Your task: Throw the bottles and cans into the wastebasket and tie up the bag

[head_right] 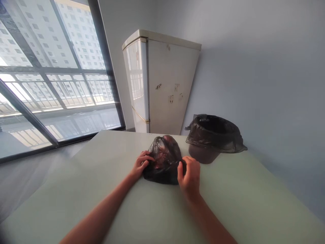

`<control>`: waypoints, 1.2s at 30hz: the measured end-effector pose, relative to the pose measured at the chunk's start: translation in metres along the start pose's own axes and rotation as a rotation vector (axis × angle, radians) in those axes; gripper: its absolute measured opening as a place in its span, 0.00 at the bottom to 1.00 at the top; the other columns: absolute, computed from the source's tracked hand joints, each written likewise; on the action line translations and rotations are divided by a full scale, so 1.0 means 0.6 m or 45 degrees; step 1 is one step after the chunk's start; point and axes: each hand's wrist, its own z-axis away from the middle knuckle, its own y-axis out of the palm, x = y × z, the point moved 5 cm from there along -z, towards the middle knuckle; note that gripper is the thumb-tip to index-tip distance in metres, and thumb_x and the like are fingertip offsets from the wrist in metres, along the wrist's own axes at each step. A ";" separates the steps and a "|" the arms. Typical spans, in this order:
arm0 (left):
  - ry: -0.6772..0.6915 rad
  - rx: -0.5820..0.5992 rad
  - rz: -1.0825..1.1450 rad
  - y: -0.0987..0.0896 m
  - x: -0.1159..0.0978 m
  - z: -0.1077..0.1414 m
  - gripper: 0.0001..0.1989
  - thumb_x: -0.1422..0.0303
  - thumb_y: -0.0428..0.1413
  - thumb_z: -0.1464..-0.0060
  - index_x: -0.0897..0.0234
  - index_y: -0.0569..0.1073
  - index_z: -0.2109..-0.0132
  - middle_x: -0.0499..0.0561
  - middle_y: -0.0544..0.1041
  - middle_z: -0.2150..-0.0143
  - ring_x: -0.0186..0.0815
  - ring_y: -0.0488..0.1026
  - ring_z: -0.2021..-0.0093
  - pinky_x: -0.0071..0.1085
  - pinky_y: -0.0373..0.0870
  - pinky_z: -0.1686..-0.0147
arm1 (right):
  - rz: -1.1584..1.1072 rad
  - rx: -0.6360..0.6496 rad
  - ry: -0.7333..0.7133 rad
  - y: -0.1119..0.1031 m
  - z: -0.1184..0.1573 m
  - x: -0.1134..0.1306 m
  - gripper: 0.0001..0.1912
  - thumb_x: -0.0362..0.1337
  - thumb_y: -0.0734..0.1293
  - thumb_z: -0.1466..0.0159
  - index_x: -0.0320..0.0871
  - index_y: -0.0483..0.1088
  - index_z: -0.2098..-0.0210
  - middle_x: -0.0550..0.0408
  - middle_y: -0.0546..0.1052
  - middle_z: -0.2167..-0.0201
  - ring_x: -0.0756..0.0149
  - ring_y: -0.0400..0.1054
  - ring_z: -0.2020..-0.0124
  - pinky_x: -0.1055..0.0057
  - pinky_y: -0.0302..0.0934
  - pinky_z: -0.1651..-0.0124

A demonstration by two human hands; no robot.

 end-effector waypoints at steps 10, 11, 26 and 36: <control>0.000 0.040 -0.021 0.016 0.002 -0.003 0.16 0.55 0.59 0.35 0.62 0.77 0.65 0.52 0.73 0.60 0.40 0.69 0.56 0.36 0.65 0.51 | -0.307 0.739 -1.033 0.010 0.063 0.133 0.12 0.27 0.61 0.35 0.41 0.72 0.56 0.52 0.77 0.63 0.64 0.65 0.66 0.62 0.64 0.63; -0.038 -0.002 0.046 0.014 0.006 -0.004 0.16 0.55 0.57 0.34 0.62 0.75 0.65 0.51 0.72 0.63 0.38 0.68 0.59 0.34 0.65 0.54 | -0.298 0.765 -0.999 0.019 0.065 0.135 0.12 0.26 0.62 0.35 0.40 0.73 0.54 0.50 0.78 0.60 0.62 0.68 0.62 0.61 0.66 0.60; -0.010 0.084 0.082 0.016 0.003 -0.005 0.12 0.57 0.67 0.45 0.61 0.80 0.64 0.53 0.75 0.62 0.42 0.71 0.58 0.37 0.67 0.54 | -0.002 0.395 -0.357 0.032 0.018 0.052 0.16 0.25 0.65 0.32 0.40 0.74 0.46 0.41 0.75 0.43 0.50 0.70 0.40 0.49 0.67 0.37; -0.229 -0.336 0.589 -0.020 0.024 -0.005 0.11 0.59 0.60 0.37 0.59 0.69 0.57 0.45 0.71 0.68 0.32 0.65 0.69 0.27 0.60 0.67 | -0.086 0.549 -0.570 0.047 0.051 0.070 0.15 0.23 0.63 0.32 0.41 0.76 0.52 0.48 0.81 0.53 0.64 0.75 0.62 0.64 0.70 0.55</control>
